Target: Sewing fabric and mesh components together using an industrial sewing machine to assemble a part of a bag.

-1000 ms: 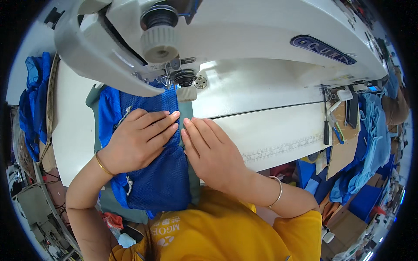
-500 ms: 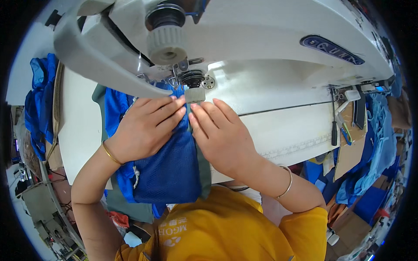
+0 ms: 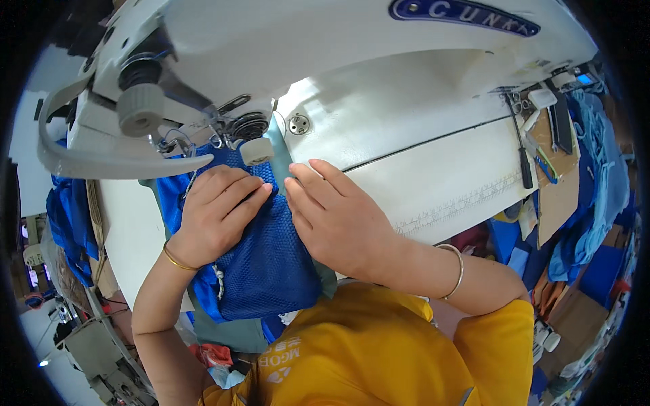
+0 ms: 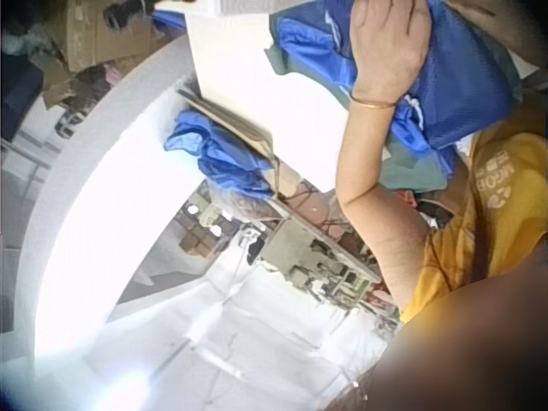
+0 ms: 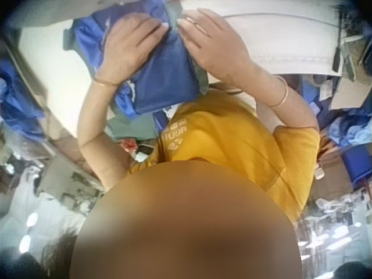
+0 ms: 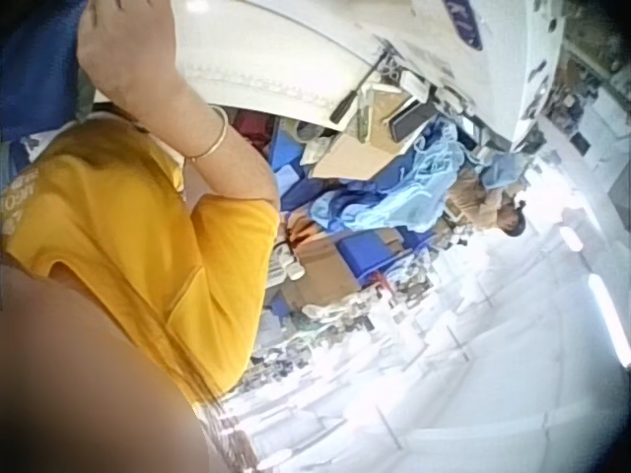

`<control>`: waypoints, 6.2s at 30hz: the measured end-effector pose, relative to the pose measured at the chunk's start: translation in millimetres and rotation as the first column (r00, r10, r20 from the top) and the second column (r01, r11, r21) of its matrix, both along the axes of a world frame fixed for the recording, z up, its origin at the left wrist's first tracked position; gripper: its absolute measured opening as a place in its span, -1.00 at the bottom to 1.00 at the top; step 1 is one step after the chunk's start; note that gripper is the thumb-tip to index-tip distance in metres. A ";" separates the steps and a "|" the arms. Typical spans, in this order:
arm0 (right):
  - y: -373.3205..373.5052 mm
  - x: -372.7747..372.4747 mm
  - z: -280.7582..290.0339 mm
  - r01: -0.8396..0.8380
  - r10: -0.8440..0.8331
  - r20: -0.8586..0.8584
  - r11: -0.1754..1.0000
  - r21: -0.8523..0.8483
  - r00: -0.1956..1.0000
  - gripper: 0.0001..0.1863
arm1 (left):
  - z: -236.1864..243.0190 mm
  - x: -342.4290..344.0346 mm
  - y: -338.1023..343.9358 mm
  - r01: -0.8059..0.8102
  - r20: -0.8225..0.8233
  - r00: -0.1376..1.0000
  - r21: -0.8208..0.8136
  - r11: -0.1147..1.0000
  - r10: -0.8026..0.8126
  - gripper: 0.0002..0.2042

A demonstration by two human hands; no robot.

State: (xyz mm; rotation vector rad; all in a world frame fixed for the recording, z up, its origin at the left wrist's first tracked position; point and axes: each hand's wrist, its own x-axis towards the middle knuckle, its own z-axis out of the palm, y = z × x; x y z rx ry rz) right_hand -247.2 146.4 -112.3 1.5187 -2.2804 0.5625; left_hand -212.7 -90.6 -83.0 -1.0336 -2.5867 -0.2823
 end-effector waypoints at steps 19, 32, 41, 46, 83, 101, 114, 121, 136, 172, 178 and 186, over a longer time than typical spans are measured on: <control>-15.5 -20.4 39.1 0.269 0.044 0.990 0.960 -0.078 0.132 -0.74 | 0.1 9.1 -2.0 -0.066 -0.070 0.995 0.049 0.997 0.070 -0.73; -43.6 -21.3 32.9 0.321 0.040 0.896 0.940 0.116 -0.441 -0.67 | 0.1 4.8 3.8 -0.053 -0.012 0.998 0.092 0.994 0.054 -0.76; -7.5 4.7 32.6 -0.106 -0.131 0.665 0.947 0.304 0.736 -0.86 | 4.1 -0.1 4.4 -0.094 0.231 0.972 0.184 0.978 0.050 -0.80; 6.9 13.0 -0.9 -0.033 0.033 0.004 0.998 -0.046 0.999 -0.63 | 4.0 -0.7 6.1 -0.050 0.177 0.984 0.135 0.990 0.025 -0.80; 5.9 9.8 -2.7 -0.083 0.085 0.080 0.996 -0.035 0.993 -0.57 | 5.9 0.6 3.9 -0.042 0.165 0.986 0.108 0.993 0.024 -0.80; 5.2 3.0 1.5 -0.153 0.153 -0.005 0.988 0.033 0.988 -0.60 | -4.3 6.0 14.5 -0.125 0.162 0.983 0.262 0.957 0.084 -0.83; 4.1 -1.9 3.5 -0.203 0.203 0.020 0.977 0.069 0.979 -0.63 | -13.3 8.2 11.4 -0.168 0.195 0.975 0.341 0.925 0.105 -0.79; -0.4 -5.1 3.4 -0.208 0.204 0.056 0.975 0.079 0.977 -0.61 | -10.4 5.1 5.9 -0.130 0.145 0.986 0.350 0.928 0.083 -0.77; -16.2 -34.2 2.5 -0.178 0.176 0.045 0.982 0.054 0.983 -0.72 | -7.6 -13.4 -0.4 -0.209 0.195 0.967 0.232 0.950 0.166 -0.80; -17.1 -37.0 4.4 -0.210 0.210 0.022 0.978 -0.002 0.977 -0.72 | -9.7 -17.7 -2.0 -0.147 0.048 0.989 0.261 0.954 0.140 -0.77; -25.7 -41.8 -1.4 -0.165 0.166 0.048 0.986 -0.027 0.985 -0.82 | -17.6 -24.9 -9.6 -0.151 0.043 0.989 0.284 0.947 0.144 -0.78; -28.0 -49.4 -4.0 -0.084 0.083 0.016 0.996 0.036 0.996 -0.91 | -18.3 -30.7 -8.6 -0.211 -0.030 0.974 0.228 0.950 0.224 -0.81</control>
